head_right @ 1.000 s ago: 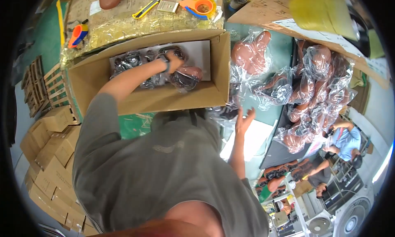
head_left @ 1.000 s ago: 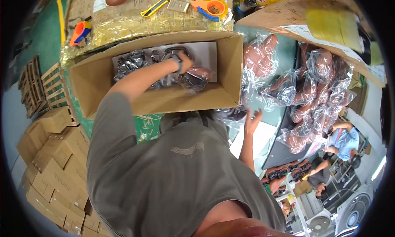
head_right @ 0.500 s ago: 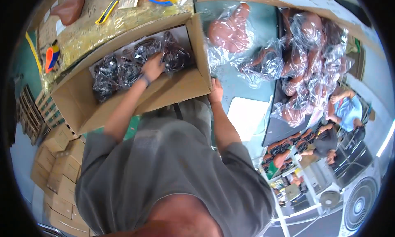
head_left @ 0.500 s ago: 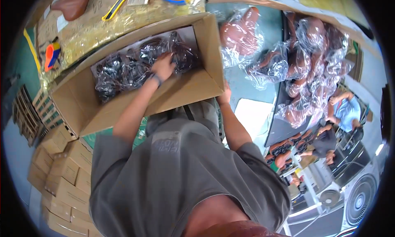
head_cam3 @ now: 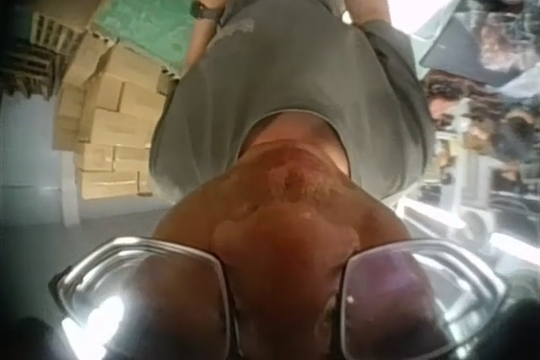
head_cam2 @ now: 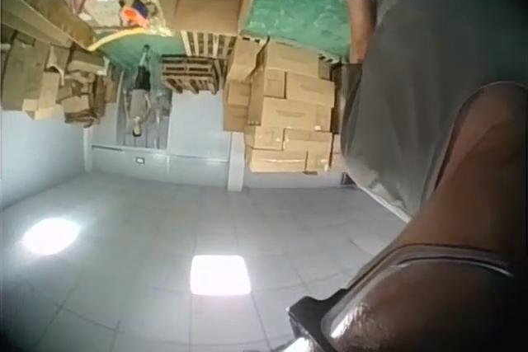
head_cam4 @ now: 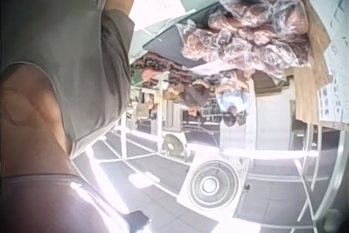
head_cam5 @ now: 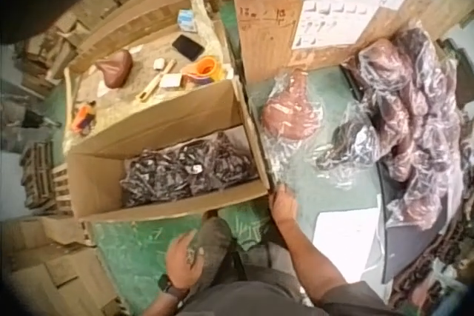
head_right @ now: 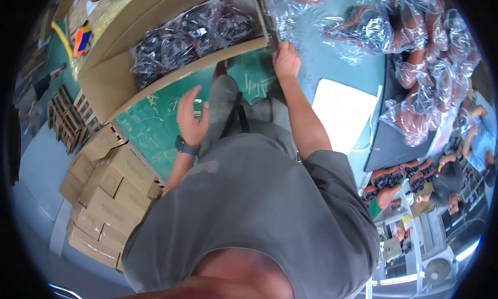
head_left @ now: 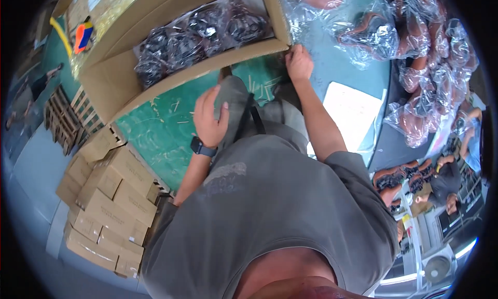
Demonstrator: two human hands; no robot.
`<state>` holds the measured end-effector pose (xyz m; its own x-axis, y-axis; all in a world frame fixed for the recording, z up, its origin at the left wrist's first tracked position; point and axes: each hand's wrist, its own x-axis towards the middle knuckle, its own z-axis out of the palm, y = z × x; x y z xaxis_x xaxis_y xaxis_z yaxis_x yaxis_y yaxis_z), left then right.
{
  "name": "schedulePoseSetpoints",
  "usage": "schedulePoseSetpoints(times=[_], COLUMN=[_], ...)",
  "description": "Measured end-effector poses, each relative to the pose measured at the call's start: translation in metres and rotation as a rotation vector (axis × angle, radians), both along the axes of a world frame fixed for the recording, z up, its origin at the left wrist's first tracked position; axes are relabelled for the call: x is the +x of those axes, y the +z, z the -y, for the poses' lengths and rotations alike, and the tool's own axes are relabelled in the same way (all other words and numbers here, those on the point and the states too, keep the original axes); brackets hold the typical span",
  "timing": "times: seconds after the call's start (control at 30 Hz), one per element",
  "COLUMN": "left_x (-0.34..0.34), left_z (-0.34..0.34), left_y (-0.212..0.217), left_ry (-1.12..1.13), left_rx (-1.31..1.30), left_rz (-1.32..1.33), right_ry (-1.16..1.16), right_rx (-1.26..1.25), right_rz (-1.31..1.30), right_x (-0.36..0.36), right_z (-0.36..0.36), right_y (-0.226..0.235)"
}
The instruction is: Packing bicycle seats into a cardboard box, taping it shut, and placing it on a pallet.
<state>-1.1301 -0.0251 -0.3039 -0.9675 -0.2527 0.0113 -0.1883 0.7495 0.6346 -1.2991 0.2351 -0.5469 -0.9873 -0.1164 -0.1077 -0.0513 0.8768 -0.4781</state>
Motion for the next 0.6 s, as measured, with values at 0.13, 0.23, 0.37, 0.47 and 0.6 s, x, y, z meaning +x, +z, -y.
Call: schedulePoseSetpoints(times=[0.13,0.23,0.37,0.47,0.6], left_x=[0.113,0.205,0.279,0.324,0.341], left_z=[-0.003,0.017,0.039,0.054,0.010], left_y=[-0.095,-0.229,-0.353,-0.415,-0.456], left_ry=[0.067,-0.065,-0.372,-0.384,-0.443], left_rx=[0.138,0.169,-0.067,0.006,-0.244], left_rz=[0.371,0.867,0.945,1.082,0.906], right_ry=[-0.041,0.177,0.204,-0.153,-0.260], right_rx=[-0.040,-0.199,-0.099,0.263,0.355], right_rz=[-0.066,-0.225,0.112,0.574,0.191], right_x=[0.028,0.086,0.189,0.200,0.114], right_z=[0.008,0.025,0.045,0.050,-0.076], right_y=[0.009,-0.003,-0.142,-0.317,-0.534])
